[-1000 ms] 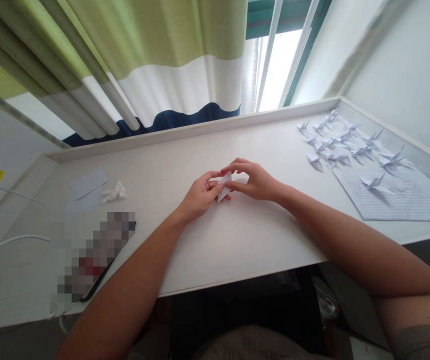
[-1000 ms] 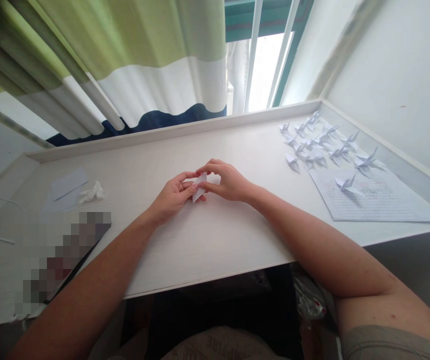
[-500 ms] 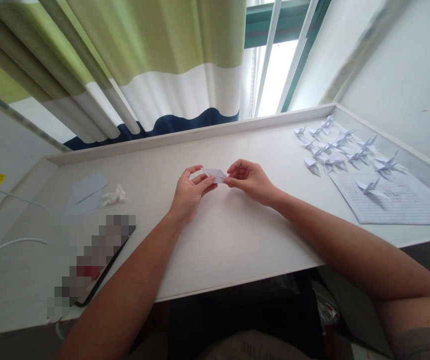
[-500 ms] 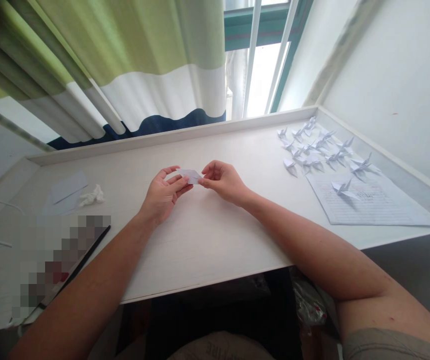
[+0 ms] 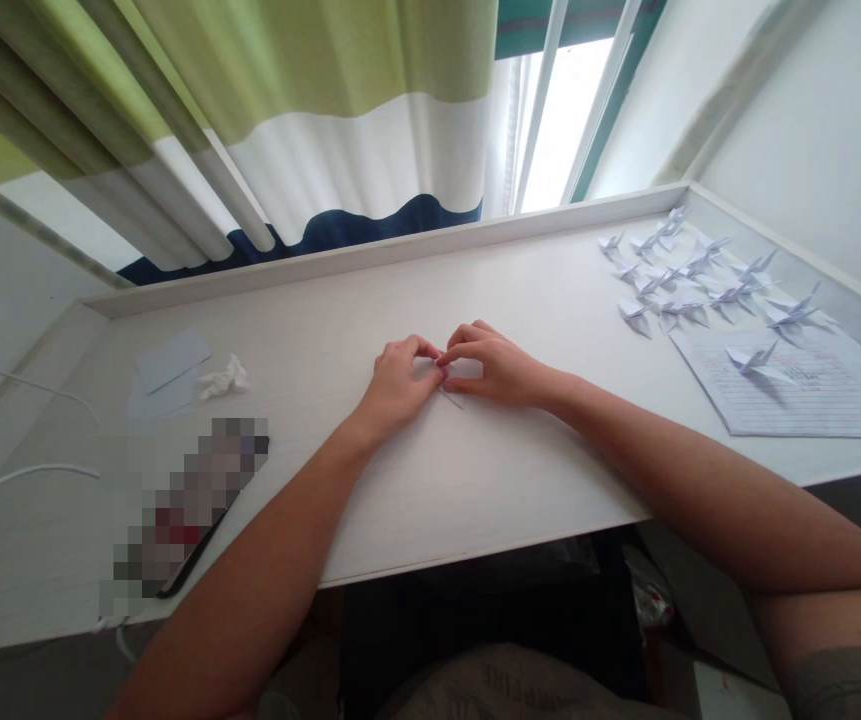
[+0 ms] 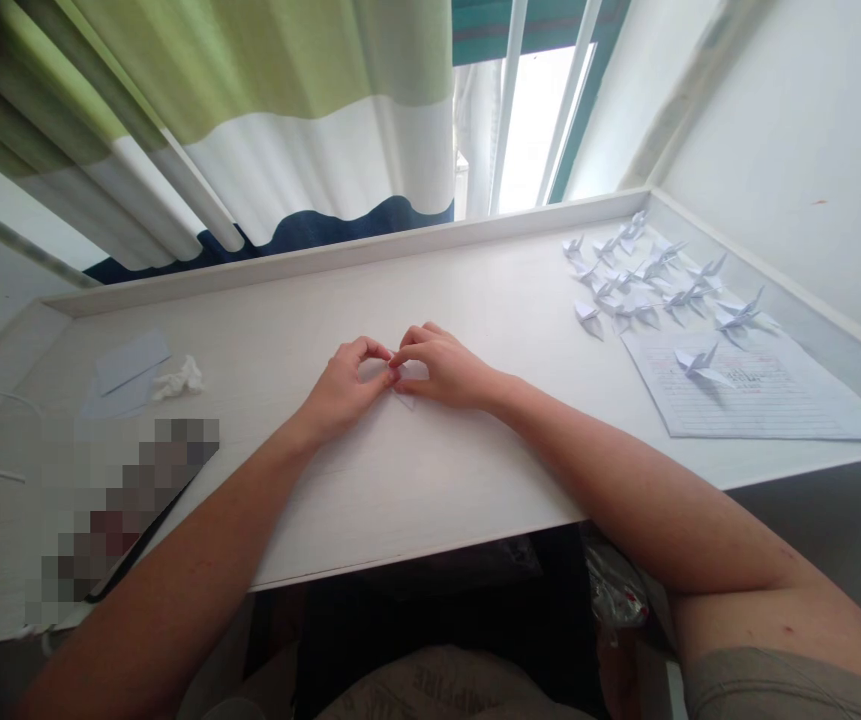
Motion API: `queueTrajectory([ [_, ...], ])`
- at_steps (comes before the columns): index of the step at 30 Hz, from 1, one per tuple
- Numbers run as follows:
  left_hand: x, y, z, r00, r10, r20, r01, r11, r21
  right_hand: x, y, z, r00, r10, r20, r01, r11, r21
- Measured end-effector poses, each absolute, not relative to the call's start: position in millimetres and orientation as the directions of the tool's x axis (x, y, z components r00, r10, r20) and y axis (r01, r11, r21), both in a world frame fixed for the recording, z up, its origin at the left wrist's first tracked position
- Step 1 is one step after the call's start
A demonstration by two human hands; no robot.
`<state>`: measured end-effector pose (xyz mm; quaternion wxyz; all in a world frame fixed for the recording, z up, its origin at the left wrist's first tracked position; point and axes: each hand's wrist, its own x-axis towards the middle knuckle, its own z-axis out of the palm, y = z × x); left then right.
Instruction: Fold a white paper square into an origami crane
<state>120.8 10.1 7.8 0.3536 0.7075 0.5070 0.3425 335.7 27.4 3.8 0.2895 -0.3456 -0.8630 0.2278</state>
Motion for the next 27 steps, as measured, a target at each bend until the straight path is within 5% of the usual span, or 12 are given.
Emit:
queueTrajectory([
  [5,114.4,13.4,4.0,0.350,0.911,0.219,0.675,-0.407,0.616,337.0,28.7,-0.9,-0.589,0.765,0.260,0.560,0.618,-0.551],
  [13,110.4,13.7,6.3,0.451,0.887,0.102,0.703,-0.423,0.572,337.5,27.3,0.8,-0.568,0.785,0.249,0.576,0.595,-0.560],
  [27,116.1,7.6,12.8,0.463,0.869,0.173,0.660,-0.469,0.587,353.2,30.0,11.0,-0.659,0.700,0.274,0.475,0.670,-0.570],
])
